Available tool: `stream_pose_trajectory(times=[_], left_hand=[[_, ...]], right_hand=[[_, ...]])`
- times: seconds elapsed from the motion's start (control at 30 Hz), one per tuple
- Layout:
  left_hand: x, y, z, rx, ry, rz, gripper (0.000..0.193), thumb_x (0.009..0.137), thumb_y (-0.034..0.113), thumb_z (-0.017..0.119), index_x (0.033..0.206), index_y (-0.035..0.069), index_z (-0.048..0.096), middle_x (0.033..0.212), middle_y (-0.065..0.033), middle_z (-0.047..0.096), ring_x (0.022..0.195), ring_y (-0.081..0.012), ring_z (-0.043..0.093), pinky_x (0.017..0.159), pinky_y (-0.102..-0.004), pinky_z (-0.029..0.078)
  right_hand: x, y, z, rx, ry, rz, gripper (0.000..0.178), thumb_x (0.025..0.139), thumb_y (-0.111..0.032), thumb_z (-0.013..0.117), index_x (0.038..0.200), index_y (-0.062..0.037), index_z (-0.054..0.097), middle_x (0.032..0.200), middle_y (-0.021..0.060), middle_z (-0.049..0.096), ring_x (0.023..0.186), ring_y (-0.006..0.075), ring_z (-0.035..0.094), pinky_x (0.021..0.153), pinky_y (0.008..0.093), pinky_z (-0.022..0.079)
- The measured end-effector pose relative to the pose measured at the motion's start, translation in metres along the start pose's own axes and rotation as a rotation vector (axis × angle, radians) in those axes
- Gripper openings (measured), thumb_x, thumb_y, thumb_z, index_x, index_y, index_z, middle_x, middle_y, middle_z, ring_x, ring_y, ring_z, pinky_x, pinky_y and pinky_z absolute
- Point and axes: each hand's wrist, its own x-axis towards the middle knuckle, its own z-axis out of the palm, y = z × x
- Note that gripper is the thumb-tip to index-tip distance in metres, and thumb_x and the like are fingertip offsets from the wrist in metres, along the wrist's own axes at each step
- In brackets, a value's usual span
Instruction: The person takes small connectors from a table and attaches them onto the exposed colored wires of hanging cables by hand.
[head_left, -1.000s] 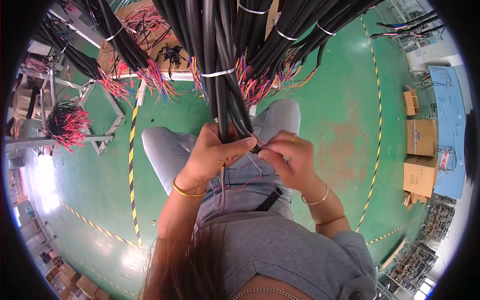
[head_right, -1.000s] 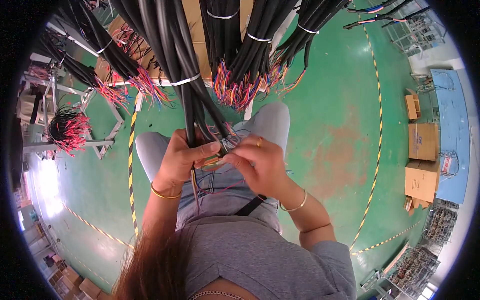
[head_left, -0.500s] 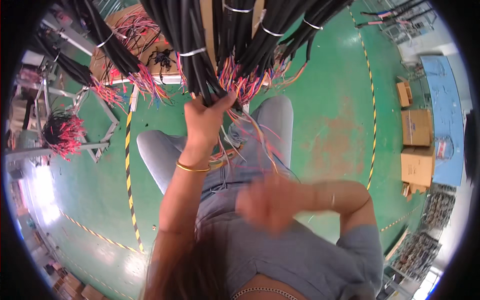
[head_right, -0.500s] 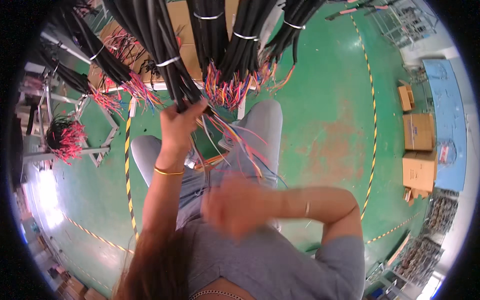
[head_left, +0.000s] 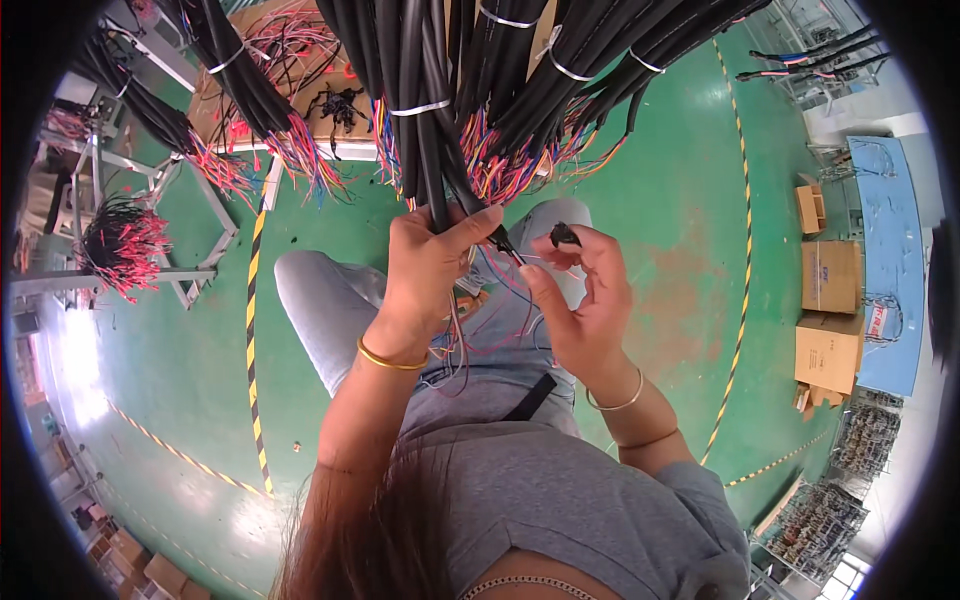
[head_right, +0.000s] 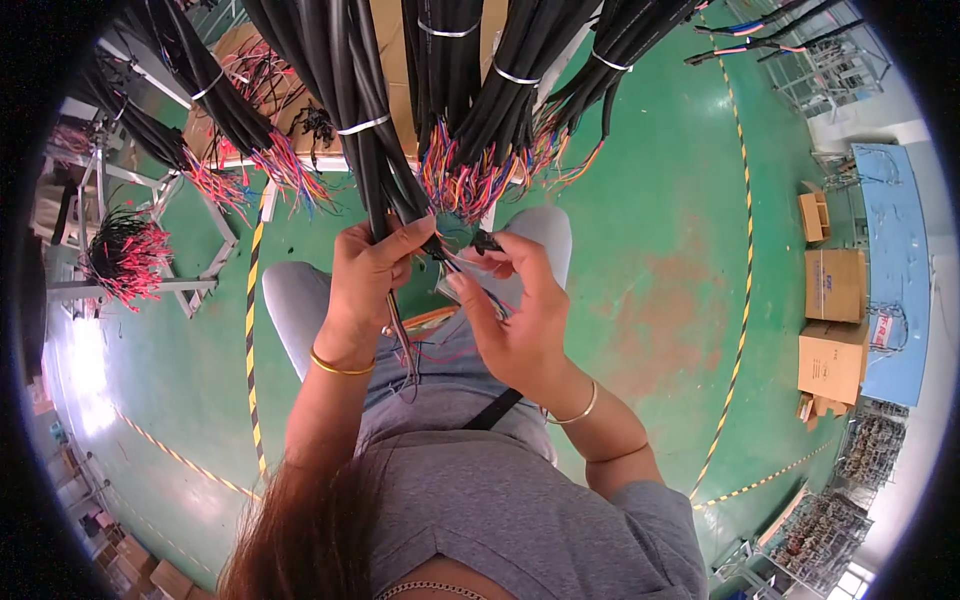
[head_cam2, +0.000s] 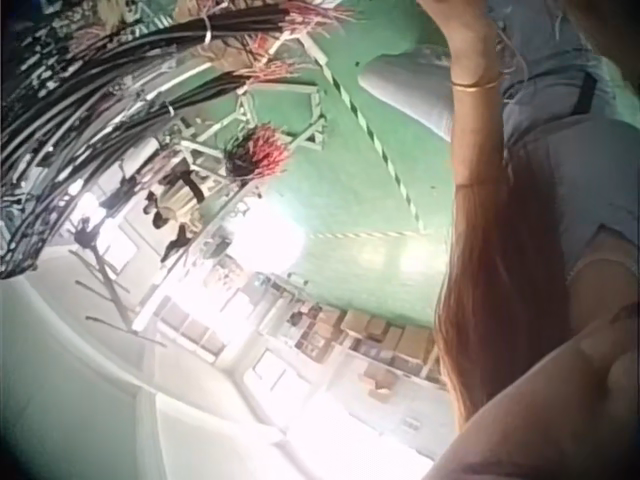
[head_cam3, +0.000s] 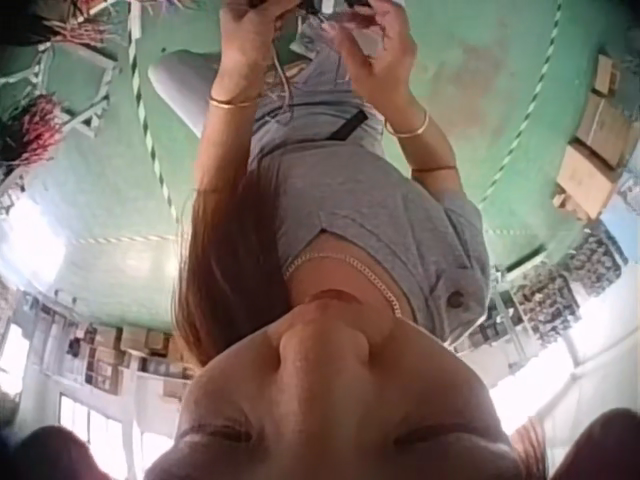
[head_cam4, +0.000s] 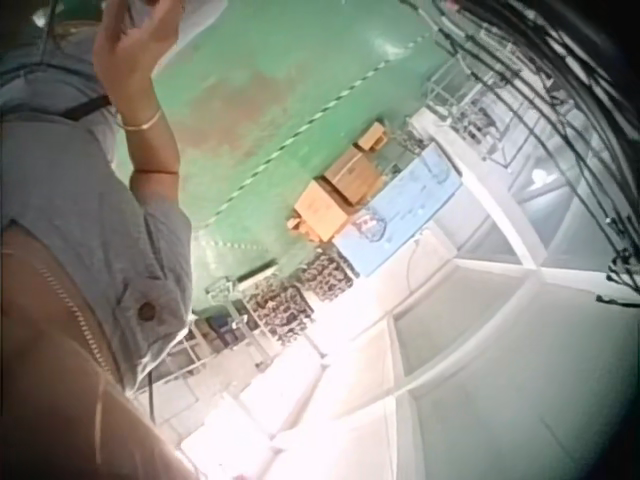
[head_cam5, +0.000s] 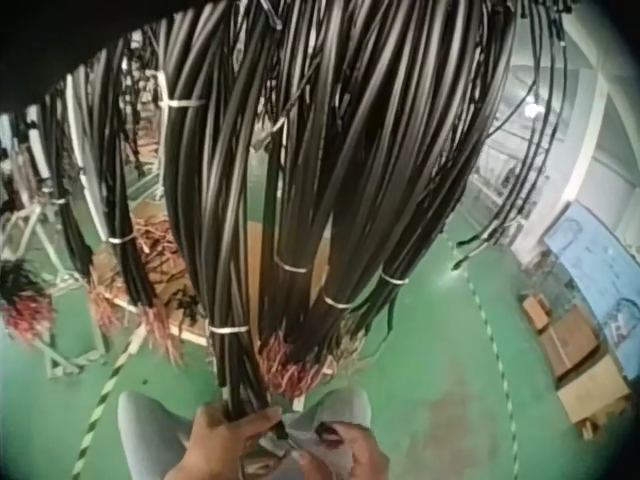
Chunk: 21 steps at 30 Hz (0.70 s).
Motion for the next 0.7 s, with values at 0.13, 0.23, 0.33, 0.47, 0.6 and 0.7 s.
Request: stream_pose_trajectory(times=[0.13,0.23,0.33,0.47,0.6,0.7], left_hand=[[-0.002,-0.001,-0.001,-0.086,-0.068,-0.007,0.019,0.067,0.009,0.063,0.057,0.004,0.048,0.047,0.0047,0.04,0.036,-0.0011,0.028,0.034,-0.0177,0.017],[-0.003,-0.002,-0.009,-0.105,-0.178,-0.046,0.013,0.069,0.009,0.062,0.063,0.003,0.052,0.047,0.0045,0.041,0.037,-0.0012,0.028,0.033,-0.0173,0.017],[-0.004,-0.001,-0.011,-0.214,-0.323,-0.128,0.011,0.069,0.009,0.061,0.069,0.0,0.055,0.048,0.0046,0.041,0.037,-0.0014,0.029,0.033,-0.0165,0.019],[-0.002,-0.007,-0.015,-0.264,-0.394,-0.151,0.012,0.07,0.008,0.06,0.074,-0.002,0.056,0.049,0.003,0.044,0.036,-0.0019,0.03,0.033,-0.0157,0.022],[-0.002,-0.011,-0.022,-0.305,-0.592,-0.156,0.014,0.07,0.007,0.059,0.079,-0.003,0.055,0.058,-0.003,0.053,0.039,-0.0039,0.04,0.034,-0.0149,0.028],[0.0,-0.025,-0.026,-0.34,-0.674,-0.119,0.017,0.069,0.007,0.06,0.081,-0.004,0.055,0.062,-0.0062,0.056,0.042,-0.0064,0.047,0.037,-0.0148,0.032]], right_hand=[[0.003,0.005,-0.002,0.348,-0.048,0.349,0.026,0.075,-0.006,0.05,0.098,0.0028,0.041,0.083,0.013,0.055,0.075,0.0165,0.053,0.066,0.0256,0.042],[0.014,0.007,-0.011,0.881,-0.154,0.799,0.026,0.08,-0.014,0.043,0.099,0.003,0.04,0.081,0.0172,0.055,0.073,0.0213,0.056,0.062,0.0289,0.045],[0.012,0.022,-0.011,1.302,-0.399,1.032,0.029,0.082,-0.019,0.037,0.101,0.0036,0.041,0.083,0.0205,0.054,0.075,0.0249,0.056,0.057,0.0303,0.046],[0.001,0.026,-0.002,1.73,-0.48,1.304,0.034,0.084,-0.022,0.034,0.104,0.0041,0.041,0.088,0.0228,0.051,0.075,0.0259,0.053,0.049,0.028,0.045],[-0.01,0.033,0.01,1.887,-0.767,0.987,0.034,0.083,-0.022,0.039,0.105,0.0031,0.041,0.089,0.02,0.05,0.069,0.0236,0.049,0.047,0.0267,0.042],[-0.016,0.023,0.016,1.76,-0.681,1.054,0.032,0.074,-0.016,0.055,0.101,-0.001,0.046,0.077,0.0119,0.05,0.067,0.0178,0.044,0.046,0.024,0.038]])
